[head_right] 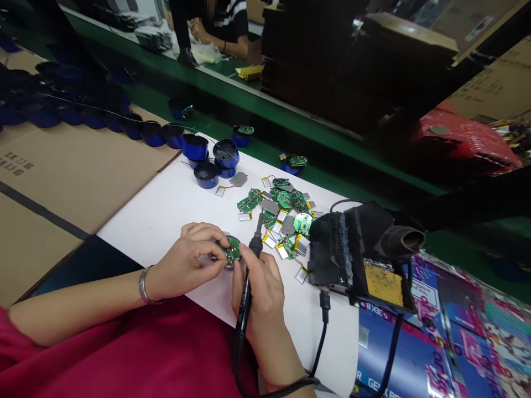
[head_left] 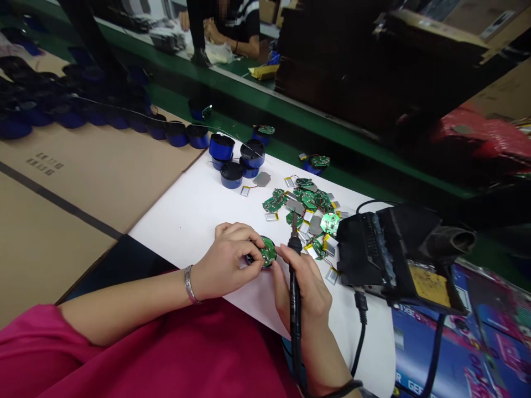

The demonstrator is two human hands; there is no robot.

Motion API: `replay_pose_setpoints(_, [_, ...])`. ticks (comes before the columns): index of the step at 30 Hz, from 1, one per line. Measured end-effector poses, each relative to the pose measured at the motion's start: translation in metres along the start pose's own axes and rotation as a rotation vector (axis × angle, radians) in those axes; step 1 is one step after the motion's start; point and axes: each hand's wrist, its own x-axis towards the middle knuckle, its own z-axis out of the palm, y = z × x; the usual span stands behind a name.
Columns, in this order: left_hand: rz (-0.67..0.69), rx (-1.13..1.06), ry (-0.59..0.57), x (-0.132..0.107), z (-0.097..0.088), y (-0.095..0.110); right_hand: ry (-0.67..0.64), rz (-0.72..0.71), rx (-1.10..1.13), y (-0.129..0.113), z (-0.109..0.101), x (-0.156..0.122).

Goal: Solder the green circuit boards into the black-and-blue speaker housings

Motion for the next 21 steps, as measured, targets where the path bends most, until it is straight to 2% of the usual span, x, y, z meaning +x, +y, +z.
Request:
replay_pose_setpoints(4, [-0.018,-0.025,0.005,0.001,0.001,-0.001,0.061,0.241,-0.095,-0.008,-0.023,-0.001])
replay_pose_setpoints(7, [-0.024,-0.043,0.007,0.001,0.002,-0.002,0.269,0.489,0.061,-0.016,-0.044,-0.005])
replay_pose_setpoints(9, [-0.024,-0.047,0.012,0.002,0.003,-0.002,0.336,0.536,0.111,-0.022,-0.055,-0.007])
replay_pose_setpoints(10, [-0.024,-0.045,0.018,0.002,0.003,-0.002,0.336,0.505,0.118,-0.025,-0.060,-0.007])
replay_pose_setpoints(12, [-0.023,-0.035,0.029,0.002,0.004,-0.002,0.238,0.399,0.151,-0.029,-0.067,-0.005])
replay_pose_setpoints(15, [-0.020,-0.009,0.041,0.003,0.005,-0.002,-0.043,0.227,0.302,-0.029,-0.073,-0.004])
replay_pose_setpoints(17, [-0.018,0.010,0.048,0.004,0.006,-0.001,-0.164,0.151,0.326,-0.027,-0.074,-0.005])
replay_pose_setpoints(21, [-0.014,0.034,0.068,0.005,0.008,0.001,-0.241,0.083,0.284,-0.022,-0.070,-0.011])
